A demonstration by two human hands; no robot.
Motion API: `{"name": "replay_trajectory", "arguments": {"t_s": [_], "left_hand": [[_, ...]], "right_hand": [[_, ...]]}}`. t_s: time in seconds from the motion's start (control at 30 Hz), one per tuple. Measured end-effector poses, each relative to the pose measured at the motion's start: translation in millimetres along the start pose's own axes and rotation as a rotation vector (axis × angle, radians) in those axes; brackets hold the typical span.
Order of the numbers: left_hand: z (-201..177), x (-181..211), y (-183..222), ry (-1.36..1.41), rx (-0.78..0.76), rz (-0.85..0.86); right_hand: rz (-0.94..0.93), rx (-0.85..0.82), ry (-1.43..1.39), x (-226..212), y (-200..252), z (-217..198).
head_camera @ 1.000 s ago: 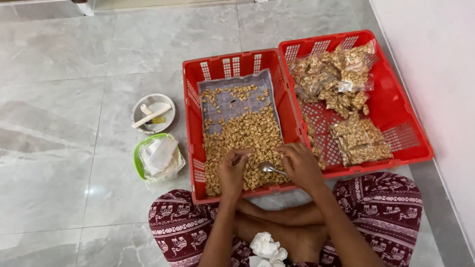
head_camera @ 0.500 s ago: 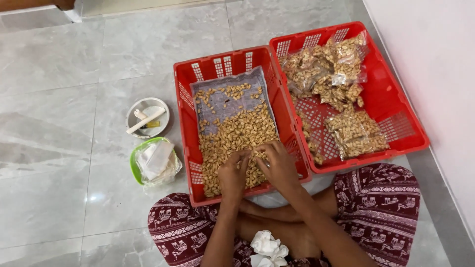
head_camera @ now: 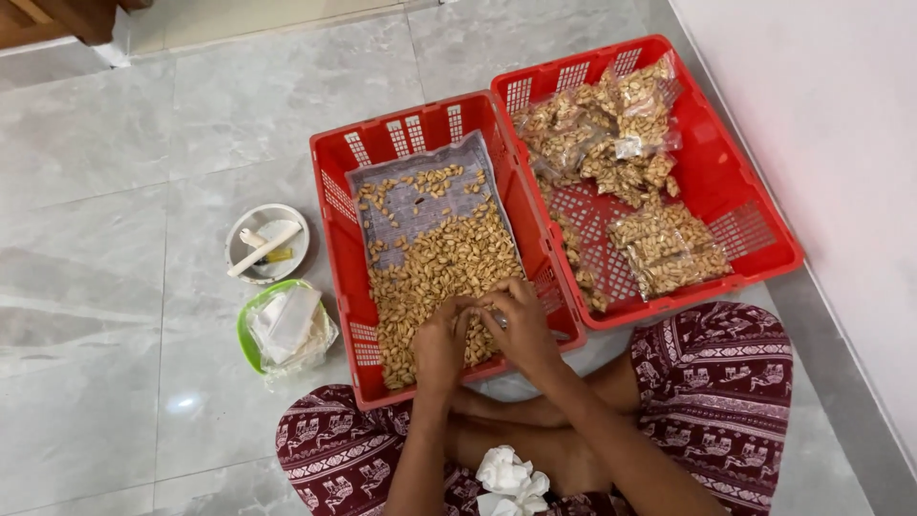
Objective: A person sitting on the floor manually sorts through a large quantity of small food items in a red plastic crate, picking out specific pieces by hand and occasionally using a spoon.
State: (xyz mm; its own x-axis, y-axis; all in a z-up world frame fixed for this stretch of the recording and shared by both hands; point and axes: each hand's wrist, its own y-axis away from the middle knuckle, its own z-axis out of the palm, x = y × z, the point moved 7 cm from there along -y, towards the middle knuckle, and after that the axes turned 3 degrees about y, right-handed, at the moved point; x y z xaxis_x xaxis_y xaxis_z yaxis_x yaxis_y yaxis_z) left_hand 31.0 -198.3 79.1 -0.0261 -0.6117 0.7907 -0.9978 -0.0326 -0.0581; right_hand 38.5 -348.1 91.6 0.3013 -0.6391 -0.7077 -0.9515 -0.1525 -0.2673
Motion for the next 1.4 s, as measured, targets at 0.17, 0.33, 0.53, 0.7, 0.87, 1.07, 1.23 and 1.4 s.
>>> {"name": "replay_trajectory", "arguments": {"t_s": [0.17,0.33,0.53,0.7,0.87,1.07,1.23,1.4], "left_hand": [[13,-7,-2,0.100,-0.130,0.001],[0,13,2,0.136,-0.166,-0.040],[13,-3,-1,0.076,-0.188,-0.056],[12,0,1,-0.010,-0.165,-0.014],[20,-7,2,-0.168,-0.127,0.005],[18,-5,4,-0.222,-0.159,0.017],[22,-6,1,-0.180,-0.161,0.019],[22,-5,0,-0.074,-0.222,-0.028]], "right_hand": [[-0.122,-0.015,0.085,-5,5,8],[-0.111,0.106,0.034,-1,4,-1],[-0.193,0.032,0.034,0,9,9],[-0.120,0.052,0.048,18,7,18],[-0.107,-0.007,-0.005,8,8,13],[-0.075,-0.080,0.015,-11,5,0],[0.012,-0.121,-0.129,2,2,0],[0.033,-0.164,-0.234,-5,1,-4]]}}
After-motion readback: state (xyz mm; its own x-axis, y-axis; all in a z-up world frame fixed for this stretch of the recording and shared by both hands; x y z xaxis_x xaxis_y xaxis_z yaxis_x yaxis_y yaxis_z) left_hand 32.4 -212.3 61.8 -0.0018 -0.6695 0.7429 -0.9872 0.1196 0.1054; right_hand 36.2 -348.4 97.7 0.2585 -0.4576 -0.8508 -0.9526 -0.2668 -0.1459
